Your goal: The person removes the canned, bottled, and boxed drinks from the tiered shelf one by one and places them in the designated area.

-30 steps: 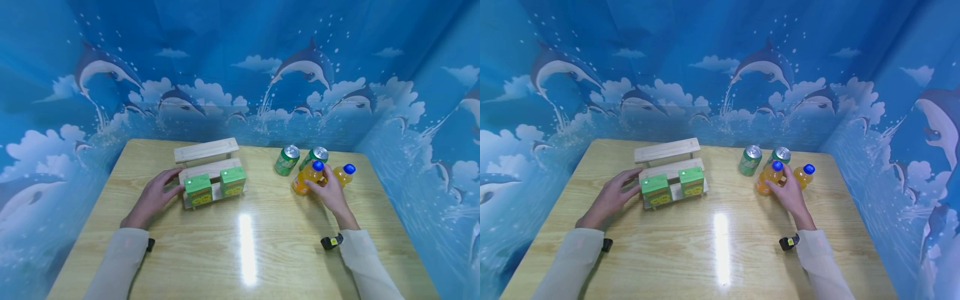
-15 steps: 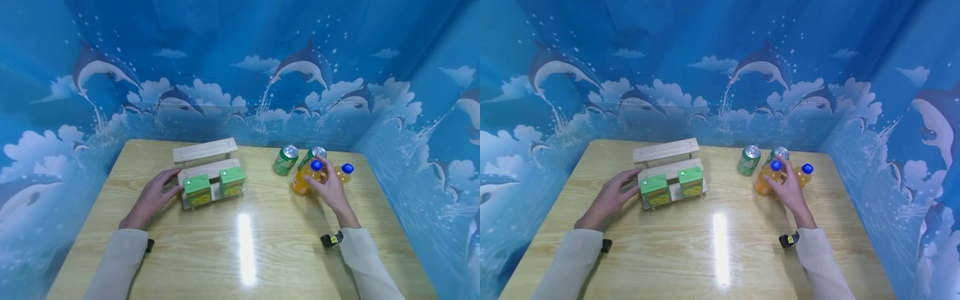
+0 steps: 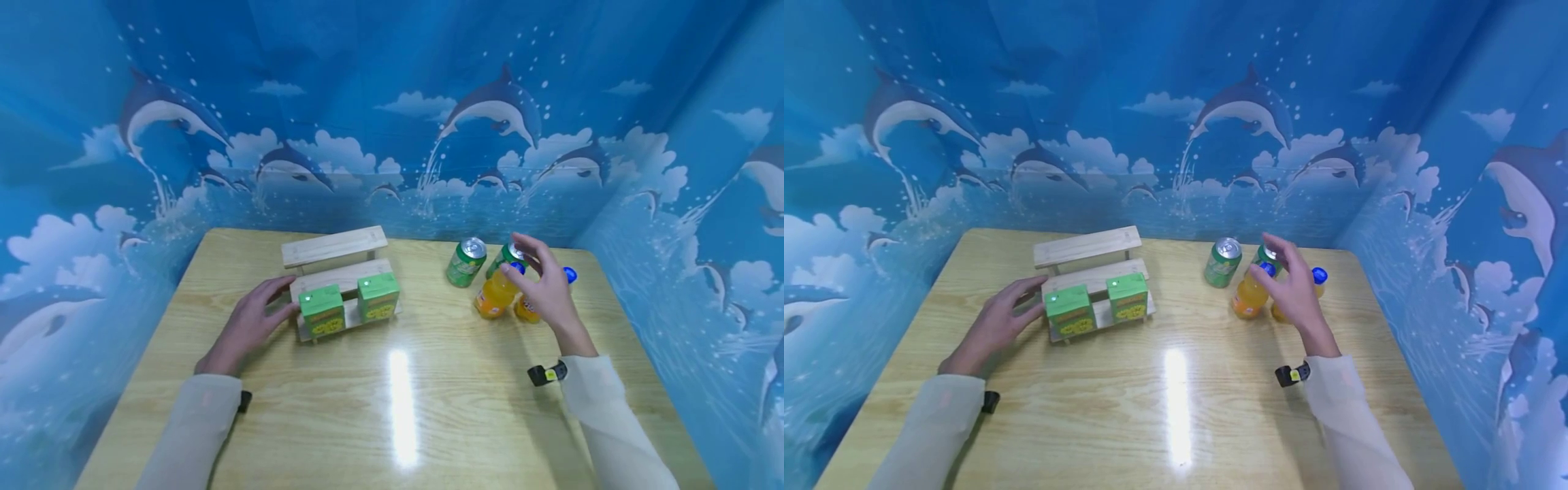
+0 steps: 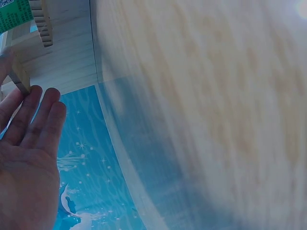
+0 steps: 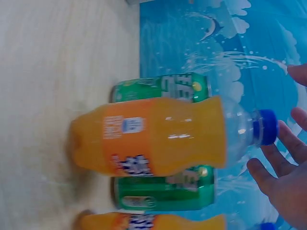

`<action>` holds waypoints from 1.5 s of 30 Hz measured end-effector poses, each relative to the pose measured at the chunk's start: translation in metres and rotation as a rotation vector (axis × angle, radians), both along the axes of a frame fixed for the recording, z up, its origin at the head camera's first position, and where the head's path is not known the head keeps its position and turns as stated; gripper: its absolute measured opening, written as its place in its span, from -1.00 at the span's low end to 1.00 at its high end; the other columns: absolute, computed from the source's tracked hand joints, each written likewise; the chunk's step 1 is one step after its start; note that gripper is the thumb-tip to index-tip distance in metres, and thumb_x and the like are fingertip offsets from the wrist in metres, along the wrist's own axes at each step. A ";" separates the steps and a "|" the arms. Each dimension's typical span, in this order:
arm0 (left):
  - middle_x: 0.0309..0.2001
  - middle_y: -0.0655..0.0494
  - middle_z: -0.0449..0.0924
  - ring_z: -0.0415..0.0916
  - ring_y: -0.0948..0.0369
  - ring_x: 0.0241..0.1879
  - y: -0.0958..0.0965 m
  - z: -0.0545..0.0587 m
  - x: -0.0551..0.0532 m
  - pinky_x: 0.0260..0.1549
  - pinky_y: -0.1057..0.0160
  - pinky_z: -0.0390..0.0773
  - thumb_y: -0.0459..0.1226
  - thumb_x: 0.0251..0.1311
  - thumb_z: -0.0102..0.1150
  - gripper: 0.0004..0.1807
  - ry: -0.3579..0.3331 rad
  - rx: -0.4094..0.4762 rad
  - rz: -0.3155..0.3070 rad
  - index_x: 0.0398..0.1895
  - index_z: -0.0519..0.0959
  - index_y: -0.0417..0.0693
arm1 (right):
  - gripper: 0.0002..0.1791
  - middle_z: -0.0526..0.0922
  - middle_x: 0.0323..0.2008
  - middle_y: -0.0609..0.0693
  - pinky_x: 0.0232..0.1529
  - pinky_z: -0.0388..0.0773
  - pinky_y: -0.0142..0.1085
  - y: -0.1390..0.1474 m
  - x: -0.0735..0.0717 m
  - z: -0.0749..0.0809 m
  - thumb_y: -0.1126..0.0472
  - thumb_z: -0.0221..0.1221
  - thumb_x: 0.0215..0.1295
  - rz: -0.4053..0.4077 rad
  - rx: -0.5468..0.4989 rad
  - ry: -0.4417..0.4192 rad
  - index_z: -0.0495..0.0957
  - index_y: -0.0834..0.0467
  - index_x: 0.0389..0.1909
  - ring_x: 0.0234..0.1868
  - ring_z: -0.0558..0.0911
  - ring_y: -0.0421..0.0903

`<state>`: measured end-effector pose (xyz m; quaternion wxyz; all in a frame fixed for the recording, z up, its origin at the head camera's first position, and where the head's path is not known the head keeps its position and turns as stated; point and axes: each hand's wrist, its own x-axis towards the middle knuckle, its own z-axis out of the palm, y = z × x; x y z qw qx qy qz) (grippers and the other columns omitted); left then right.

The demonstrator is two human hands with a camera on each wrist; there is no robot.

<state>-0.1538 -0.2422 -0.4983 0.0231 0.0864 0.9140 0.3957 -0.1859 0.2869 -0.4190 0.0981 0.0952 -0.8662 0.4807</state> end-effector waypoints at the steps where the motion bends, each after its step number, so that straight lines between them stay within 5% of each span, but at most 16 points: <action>1: 0.60 -0.17 0.38 0.43 -0.23 0.51 0.000 0.000 0.000 0.48 -0.36 0.47 0.01 0.58 0.26 -0.27 0.000 0.002 0.000 0.69 0.32 0.05 | -0.24 0.36 0.63 0.12 0.67 0.25 0.28 -0.001 -0.001 0.003 0.14 0.34 0.57 0.002 0.008 0.007 0.28 0.09 0.67 0.60 0.37 0.21; 15: 0.61 -0.17 0.37 0.44 -0.24 0.51 0.000 -0.001 -0.002 0.47 -0.37 0.47 0.02 0.59 0.25 -0.27 -0.003 -0.011 -0.003 0.70 0.31 0.05 | -0.34 0.42 0.58 0.10 0.69 0.24 0.25 -0.033 -0.009 0.025 0.19 0.37 0.53 0.112 0.092 0.090 0.44 0.06 0.58 0.64 0.34 0.18; 45: 0.61 -0.16 0.38 0.42 -0.22 0.52 -0.001 -0.001 -0.001 0.49 -0.35 0.46 -0.01 0.58 0.27 -0.27 -0.006 -0.005 -0.001 0.70 0.31 0.05 | -0.23 0.40 0.60 0.09 0.63 0.42 0.12 -0.127 -0.005 -0.029 0.15 0.38 0.52 0.449 -0.182 -0.139 0.30 -0.13 0.65 0.61 0.40 0.11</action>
